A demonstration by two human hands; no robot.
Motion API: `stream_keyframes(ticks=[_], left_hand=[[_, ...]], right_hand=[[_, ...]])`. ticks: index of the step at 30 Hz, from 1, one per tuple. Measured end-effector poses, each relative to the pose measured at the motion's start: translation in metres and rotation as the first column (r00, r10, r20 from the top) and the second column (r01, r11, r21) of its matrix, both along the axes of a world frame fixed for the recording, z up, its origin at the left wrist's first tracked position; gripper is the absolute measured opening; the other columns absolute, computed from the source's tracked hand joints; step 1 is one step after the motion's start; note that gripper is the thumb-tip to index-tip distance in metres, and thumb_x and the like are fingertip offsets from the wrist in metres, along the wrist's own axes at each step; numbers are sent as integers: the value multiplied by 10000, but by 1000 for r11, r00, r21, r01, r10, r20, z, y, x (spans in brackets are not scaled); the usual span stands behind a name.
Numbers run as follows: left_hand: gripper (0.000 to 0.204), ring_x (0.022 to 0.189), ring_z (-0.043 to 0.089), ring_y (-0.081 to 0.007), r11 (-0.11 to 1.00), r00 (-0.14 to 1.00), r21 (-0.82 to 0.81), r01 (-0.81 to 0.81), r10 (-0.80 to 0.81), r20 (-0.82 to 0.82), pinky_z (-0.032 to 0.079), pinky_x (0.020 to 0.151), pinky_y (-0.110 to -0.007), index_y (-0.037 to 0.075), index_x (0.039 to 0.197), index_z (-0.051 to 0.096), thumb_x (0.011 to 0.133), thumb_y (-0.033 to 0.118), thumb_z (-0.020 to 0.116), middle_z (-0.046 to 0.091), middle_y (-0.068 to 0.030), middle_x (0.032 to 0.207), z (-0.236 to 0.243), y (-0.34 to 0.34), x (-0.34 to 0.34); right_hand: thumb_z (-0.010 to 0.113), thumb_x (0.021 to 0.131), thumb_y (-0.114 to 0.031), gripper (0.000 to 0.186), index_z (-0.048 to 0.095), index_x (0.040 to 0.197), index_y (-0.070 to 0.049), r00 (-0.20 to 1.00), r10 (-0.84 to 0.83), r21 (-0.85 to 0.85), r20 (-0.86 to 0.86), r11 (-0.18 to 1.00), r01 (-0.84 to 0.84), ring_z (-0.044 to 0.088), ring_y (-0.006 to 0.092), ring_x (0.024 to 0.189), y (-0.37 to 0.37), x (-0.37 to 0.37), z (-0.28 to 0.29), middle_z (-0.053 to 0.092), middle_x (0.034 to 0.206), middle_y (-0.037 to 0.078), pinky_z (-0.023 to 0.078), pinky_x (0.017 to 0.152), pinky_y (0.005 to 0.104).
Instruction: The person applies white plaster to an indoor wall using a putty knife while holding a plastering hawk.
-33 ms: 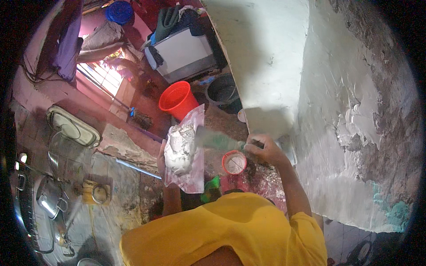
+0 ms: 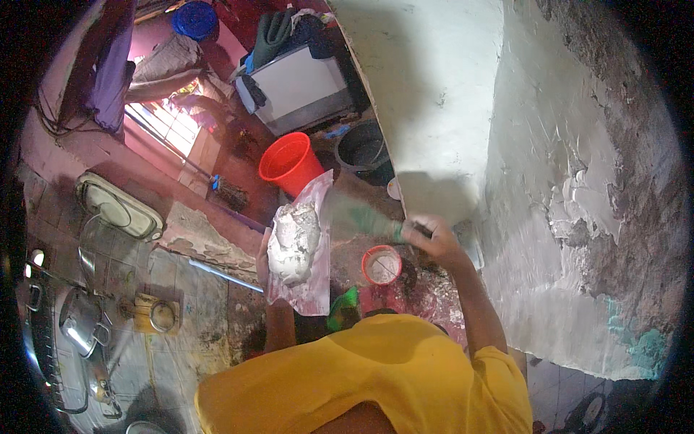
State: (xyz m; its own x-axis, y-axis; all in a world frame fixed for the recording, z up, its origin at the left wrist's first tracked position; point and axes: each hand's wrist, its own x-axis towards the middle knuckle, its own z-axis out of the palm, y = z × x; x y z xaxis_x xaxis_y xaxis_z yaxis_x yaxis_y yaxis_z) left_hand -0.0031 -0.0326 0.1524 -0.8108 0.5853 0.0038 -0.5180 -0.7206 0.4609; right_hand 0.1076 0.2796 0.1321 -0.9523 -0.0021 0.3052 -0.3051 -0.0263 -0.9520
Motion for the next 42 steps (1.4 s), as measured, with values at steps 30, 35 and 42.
stream_keyframes(ticks=[30,35,42], left_hand=[[569,1143,538,-385,990,989,42,138,-139,41,436,969,-544,-6,1365,385,986,417,348,488,-223,1322,8,22,5],[564,1147,538,-378,994,995,46,94,-96,38,434,973,-540,-5,1363,387,986,413,352,488,-218,1323,2,16,0],[529,1140,549,-352,999,999,6,37,-37,2,437,983,-514,-4,1356,397,995,381,354,502,-207,1311,5,-5,-18]], right_hand=[[680,743,43,400,592,1116,-70,803,-219,395,-554,781,485,576,300,886,-40,-12,41,548,998,135,466,790,394],[660,775,-5,351,598,1115,-68,826,-274,354,-492,804,478,573,310,911,-41,-1,20,549,1027,147,468,803,406],[641,832,-83,249,622,1076,-40,842,-332,433,-425,743,511,602,264,856,0,26,-11,617,900,143,471,780,358]])
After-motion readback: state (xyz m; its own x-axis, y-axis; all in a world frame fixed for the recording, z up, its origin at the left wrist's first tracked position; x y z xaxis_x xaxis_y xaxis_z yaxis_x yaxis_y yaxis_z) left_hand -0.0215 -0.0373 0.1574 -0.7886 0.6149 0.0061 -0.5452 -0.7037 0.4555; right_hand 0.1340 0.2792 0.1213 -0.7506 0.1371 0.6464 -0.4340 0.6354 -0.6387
